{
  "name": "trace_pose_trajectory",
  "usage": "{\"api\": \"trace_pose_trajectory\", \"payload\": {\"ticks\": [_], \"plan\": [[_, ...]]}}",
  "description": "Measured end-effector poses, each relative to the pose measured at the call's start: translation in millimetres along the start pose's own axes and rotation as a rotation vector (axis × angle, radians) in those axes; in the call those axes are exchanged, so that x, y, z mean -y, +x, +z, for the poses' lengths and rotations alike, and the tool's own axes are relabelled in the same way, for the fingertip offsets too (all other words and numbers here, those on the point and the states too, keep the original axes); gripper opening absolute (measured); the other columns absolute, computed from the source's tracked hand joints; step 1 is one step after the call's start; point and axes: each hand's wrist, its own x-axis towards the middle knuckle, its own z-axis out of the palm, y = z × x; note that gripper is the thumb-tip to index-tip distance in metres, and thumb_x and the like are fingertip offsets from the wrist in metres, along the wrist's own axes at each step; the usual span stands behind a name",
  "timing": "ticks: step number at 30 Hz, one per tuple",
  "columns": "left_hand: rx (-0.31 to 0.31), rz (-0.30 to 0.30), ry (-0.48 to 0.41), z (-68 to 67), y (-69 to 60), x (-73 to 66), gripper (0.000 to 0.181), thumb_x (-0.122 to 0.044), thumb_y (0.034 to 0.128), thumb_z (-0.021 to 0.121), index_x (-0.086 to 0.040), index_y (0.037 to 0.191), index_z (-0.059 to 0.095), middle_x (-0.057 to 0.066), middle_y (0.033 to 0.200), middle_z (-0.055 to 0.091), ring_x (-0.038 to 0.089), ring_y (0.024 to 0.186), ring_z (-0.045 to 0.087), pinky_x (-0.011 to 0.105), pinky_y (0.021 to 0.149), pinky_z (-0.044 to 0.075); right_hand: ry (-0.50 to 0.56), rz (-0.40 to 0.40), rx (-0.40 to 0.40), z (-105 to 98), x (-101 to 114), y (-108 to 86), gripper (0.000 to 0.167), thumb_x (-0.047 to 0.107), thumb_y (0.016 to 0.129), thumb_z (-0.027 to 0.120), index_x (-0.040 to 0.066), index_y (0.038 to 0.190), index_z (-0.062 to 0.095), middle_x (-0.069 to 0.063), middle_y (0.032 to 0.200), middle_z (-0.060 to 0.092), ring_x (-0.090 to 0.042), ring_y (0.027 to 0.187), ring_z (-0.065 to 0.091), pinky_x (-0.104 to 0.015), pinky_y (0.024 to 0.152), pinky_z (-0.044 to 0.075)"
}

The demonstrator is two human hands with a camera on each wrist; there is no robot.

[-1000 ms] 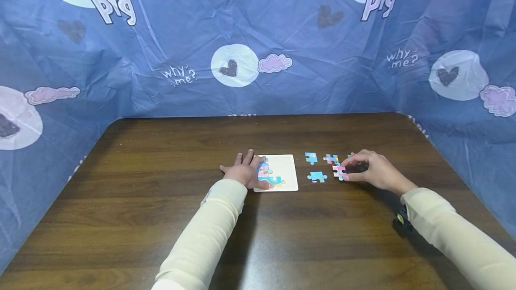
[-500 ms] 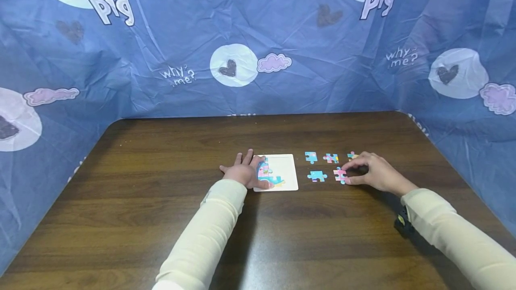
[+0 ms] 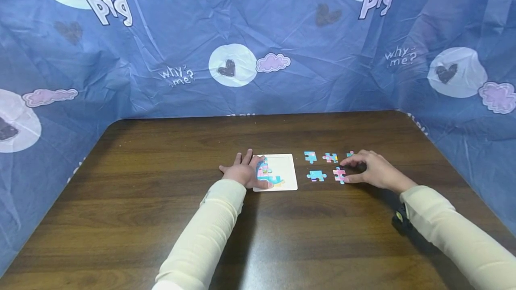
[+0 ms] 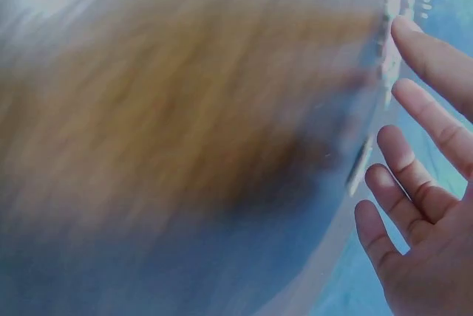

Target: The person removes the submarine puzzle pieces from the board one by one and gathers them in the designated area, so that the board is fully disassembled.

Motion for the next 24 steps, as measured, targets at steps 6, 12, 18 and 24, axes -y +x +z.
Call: {"api": "trace_pose_trajectory", "payload": {"ticks": [6,12,18,24], "plan": [[-0.008,0.004,-0.005,-5.0,-9.8,-2.9,0.087,-0.055,0.0902,0.072,-0.033,0.161,0.025,0.002,0.172,0.002,0.032,0.156,0.001,0.079,0.109,0.015,0.13,0.011,-0.025,1,14,7.2,0.036,0.026,0.085,0.085,0.008,0.115,0.075,-0.006,0.101,0.068,-0.023,0.096,0.062,-0.04,0.084,0.05],[-0.013,-0.004,0.004,-11.7,-22.6,-8.6,0.084,-0.051,0.0915,0.072,-0.032,0.16,0.027,0.003,0.171,0.006,0.032,0.156,0.004,0.078,0.109,0.018,0.249,0.029,0.012,13,38,19.1,0.037,0.028,0.088,0.082,0.007,0.118,0.074,-0.006,0.103,0.069,-0.018,0.093,0.063,-0.032,0.08,0.051],[-0.007,-0.008,-0.002,-18.1,-33.0,-13.0,0.083,-0.048,0.0922,0.073,-0.029,0.16,0.028,0.005,0.171,0.008,0.032,0.156,0.007,0.077,0.111,0.018,0.273,0.008,0.041,29,65,34.0,0.036,0.025,0.087,0.083,0.005,0.116,0.074,-0.008,0.098,0.068,-0.019,0.087,0.062,-0.045,0.087,0.046],[-0.017,-0.019,0.014,-6.7,-14.6,-6.3,0.088,-0.055,0.0901,0.072,-0.035,0.161,0.025,0.002,0.172,0.003,0.031,0.157,0.003,0.078,0.11,0.016,0.277,-0.009,0.082,46,88,46.9,0.035,0.023,0.087,0.082,0.004,0.115,0.075,-0.006,0.095,0.066,-0.019,0.089,0.06,-0.034,0.079,0.049]]}}
